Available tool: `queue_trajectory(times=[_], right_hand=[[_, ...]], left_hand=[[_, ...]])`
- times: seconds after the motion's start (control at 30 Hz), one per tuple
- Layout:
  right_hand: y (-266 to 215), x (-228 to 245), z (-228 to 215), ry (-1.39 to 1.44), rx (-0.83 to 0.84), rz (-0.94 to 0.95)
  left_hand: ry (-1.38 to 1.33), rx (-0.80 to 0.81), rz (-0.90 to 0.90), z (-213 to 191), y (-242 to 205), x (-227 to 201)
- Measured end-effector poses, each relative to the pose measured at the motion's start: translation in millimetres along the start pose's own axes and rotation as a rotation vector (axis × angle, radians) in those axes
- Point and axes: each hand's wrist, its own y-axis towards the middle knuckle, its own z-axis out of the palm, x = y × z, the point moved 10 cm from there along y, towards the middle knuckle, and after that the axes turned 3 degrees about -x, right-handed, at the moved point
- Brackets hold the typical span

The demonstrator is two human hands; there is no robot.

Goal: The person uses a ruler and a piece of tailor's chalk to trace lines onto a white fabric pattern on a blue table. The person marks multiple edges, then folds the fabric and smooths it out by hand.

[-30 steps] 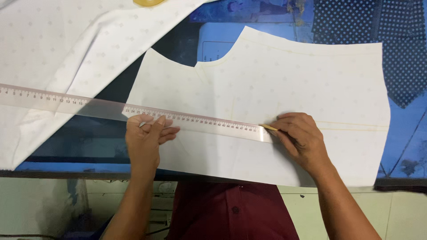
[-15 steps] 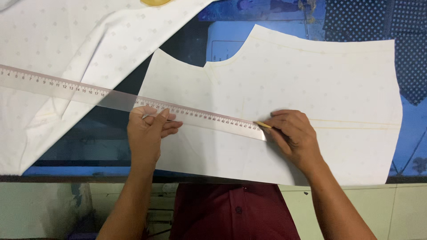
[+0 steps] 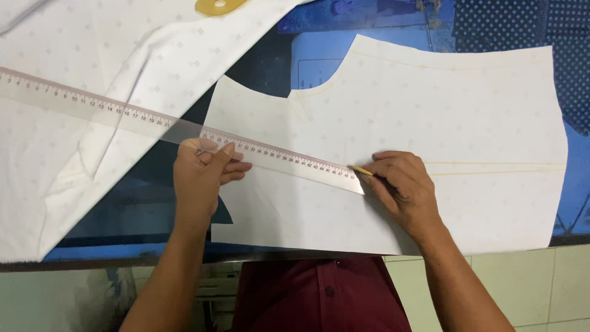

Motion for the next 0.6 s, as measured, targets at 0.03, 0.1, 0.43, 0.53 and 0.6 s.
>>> queue_trajectory(times=[0.03, 0.1, 0.43, 0.53, 0.6], right_hand=[[0.6, 1.8, -0.2, -0.006, -0.006, 0.002], [-1.8, 1.5, -1.0, -0.017, -0.009, 0.012], [5.5, 13.7, 13.6, -0.048, -0.046, 0.027], [0.7, 9.7, 14.1, -0.063, -0.051, 0.064], [1.2, 9.6, 16.5, -0.069, -0.061, 0.068]], left_hand=[[0.007, 0.008, -0.001, 0.0, 3.6, -0.8], [0.021, 0.033, 0.019, 2.0, 7.4, -16.8], [0.113, 0.148, 0.014, 11.1, 29.9, -31.8], [0.149, 0.18, 0.067, 17.7, 40.2, -54.1], [0.136, 0.206, 0.071, 19.4, 48.9, -52.3]])
